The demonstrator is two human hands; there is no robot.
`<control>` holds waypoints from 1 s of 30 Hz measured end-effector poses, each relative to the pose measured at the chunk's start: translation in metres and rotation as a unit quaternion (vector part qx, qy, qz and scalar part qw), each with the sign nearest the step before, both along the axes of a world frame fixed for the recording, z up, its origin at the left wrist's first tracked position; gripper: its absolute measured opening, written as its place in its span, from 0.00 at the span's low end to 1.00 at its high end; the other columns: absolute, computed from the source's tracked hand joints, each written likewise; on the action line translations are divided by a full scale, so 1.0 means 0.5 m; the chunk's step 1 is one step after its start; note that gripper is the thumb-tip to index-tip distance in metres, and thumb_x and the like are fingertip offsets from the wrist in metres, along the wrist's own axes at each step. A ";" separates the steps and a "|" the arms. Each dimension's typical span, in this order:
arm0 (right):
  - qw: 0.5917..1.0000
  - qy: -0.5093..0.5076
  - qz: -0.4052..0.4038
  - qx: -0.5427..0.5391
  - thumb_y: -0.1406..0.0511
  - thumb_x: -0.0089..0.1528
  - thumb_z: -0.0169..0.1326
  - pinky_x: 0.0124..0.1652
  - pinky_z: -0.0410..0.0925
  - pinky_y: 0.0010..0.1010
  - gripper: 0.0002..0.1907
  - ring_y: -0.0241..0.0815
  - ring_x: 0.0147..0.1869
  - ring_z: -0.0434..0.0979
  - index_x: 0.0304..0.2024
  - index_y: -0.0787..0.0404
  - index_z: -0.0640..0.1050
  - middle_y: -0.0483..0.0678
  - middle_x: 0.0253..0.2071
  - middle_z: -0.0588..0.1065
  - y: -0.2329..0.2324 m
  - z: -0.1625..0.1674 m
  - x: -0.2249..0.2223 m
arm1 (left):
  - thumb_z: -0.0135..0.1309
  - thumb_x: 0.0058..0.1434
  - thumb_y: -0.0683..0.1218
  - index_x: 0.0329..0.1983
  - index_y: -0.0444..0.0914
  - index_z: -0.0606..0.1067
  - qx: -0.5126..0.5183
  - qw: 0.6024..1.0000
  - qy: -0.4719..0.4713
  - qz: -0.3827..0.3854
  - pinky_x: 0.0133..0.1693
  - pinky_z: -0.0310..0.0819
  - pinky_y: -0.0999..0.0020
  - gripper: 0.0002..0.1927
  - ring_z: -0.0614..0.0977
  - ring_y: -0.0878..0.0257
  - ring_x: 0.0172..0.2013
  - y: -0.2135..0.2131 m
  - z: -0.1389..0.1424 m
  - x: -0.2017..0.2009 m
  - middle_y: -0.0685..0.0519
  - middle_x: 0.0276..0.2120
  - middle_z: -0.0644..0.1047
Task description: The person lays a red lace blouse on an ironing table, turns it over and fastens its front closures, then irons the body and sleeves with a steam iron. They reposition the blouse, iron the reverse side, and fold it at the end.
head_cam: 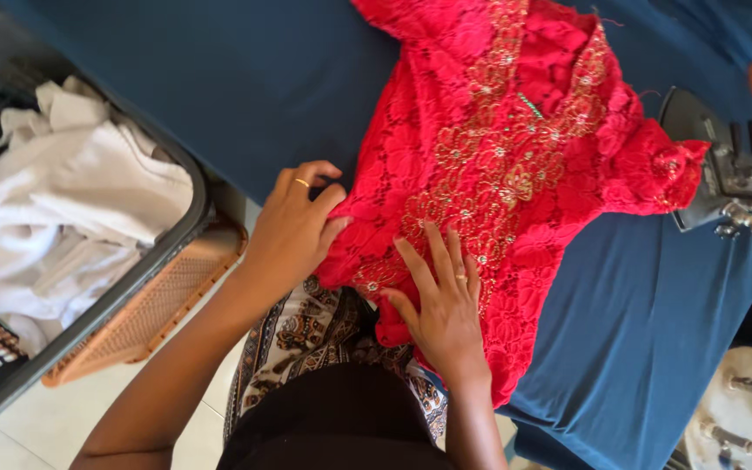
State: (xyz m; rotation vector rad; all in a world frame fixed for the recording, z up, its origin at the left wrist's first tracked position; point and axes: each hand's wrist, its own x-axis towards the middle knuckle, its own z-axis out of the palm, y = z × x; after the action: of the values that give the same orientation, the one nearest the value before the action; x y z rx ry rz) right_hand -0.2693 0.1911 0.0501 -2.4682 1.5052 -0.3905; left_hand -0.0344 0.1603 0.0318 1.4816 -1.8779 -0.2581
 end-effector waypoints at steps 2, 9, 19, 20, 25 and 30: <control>1.000 0.014 -0.002 -0.007 0.51 0.61 0.58 0.70 0.48 0.53 0.34 0.58 0.79 0.52 0.68 0.49 0.70 0.52 0.75 0.59 -0.009 -0.004 0.013 | 0.56 0.70 0.49 0.51 0.37 0.71 0.047 0.997 0.059 0.019 0.45 0.76 0.52 0.13 0.81 0.45 0.46 0.005 0.004 0.001 0.43 0.50 0.79; 1.000 0.023 -0.006 -0.011 0.51 0.63 0.57 0.72 0.48 0.51 0.33 0.55 0.81 0.53 0.69 0.49 0.70 0.50 0.77 0.58 -0.004 -0.015 0.015 | 0.65 0.53 0.58 0.55 0.40 0.68 0.397 0.907 0.112 -0.080 0.35 0.72 0.49 0.32 0.82 0.42 0.31 0.029 -0.016 0.073 0.37 0.26 0.78; 0.999 0.029 -0.008 -0.027 0.51 0.64 0.59 0.72 0.49 0.52 0.32 0.55 0.81 0.54 0.69 0.49 0.71 0.49 0.77 0.60 0.001 -0.036 0.010 | 0.55 0.65 0.46 0.53 0.39 0.73 0.430 0.842 0.295 -0.139 0.40 0.75 0.67 0.14 0.82 0.64 0.40 0.063 -0.118 0.245 0.50 0.40 0.83; 0.999 0.030 -0.009 -0.029 0.51 0.63 0.59 0.72 0.49 0.53 0.32 0.55 0.81 0.54 0.69 0.49 0.71 0.49 0.76 0.60 0.001 -0.036 0.011 | 0.54 0.66 0.44 0.54 0.39 0.73 0.433 0.832 0.322 -0.129 0.39 0.73 0.67 0.13 0.80 0.64 0.40 0.063 -0.123 0.254 0.50 0.41 0.83; 0.999 0.025 -0.010 -0.021 0.53 0.63 0.59 0.71 0.49 0.56 0.32 0.56 0.81 0.54 0.69 0.49 0.71 0.49 0.77 0.60 0.004 -0.031 0.019 | 0.63 0.59 0.51 0.50 0.42 0.77 0.420 0.887 0.141 -0.133 0.41 0.75 0.67 0.18 0.84 0.61 0.42 0.057 -0.124 0.269 0.49 0.40 0.83; 0.999 0.029 -0.016 0.023 0.54 0.63 0.59 0.68 0.50 0.59 0.29 0.60 0.80 0.51 0.65 0.52 0.73 0.51 0.76 0.59 0.004 -0.008 0.012 | 0.60 0.57 0.47 0.46 0.48 0.83 0.386 0.922 -0.008 0.039 0.42 0.75 0.62 0.13 0.86 0.61 0.40 0.037 -0.067 0.283 0.57 0.36 0.86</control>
State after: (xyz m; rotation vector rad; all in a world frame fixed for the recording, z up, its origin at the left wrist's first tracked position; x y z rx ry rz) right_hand -0.2634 0.1928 0.0459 -2.4430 1.5602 -0.2883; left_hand 0.1070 0.1786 -0.0017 2.0532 -1.8039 -1.0426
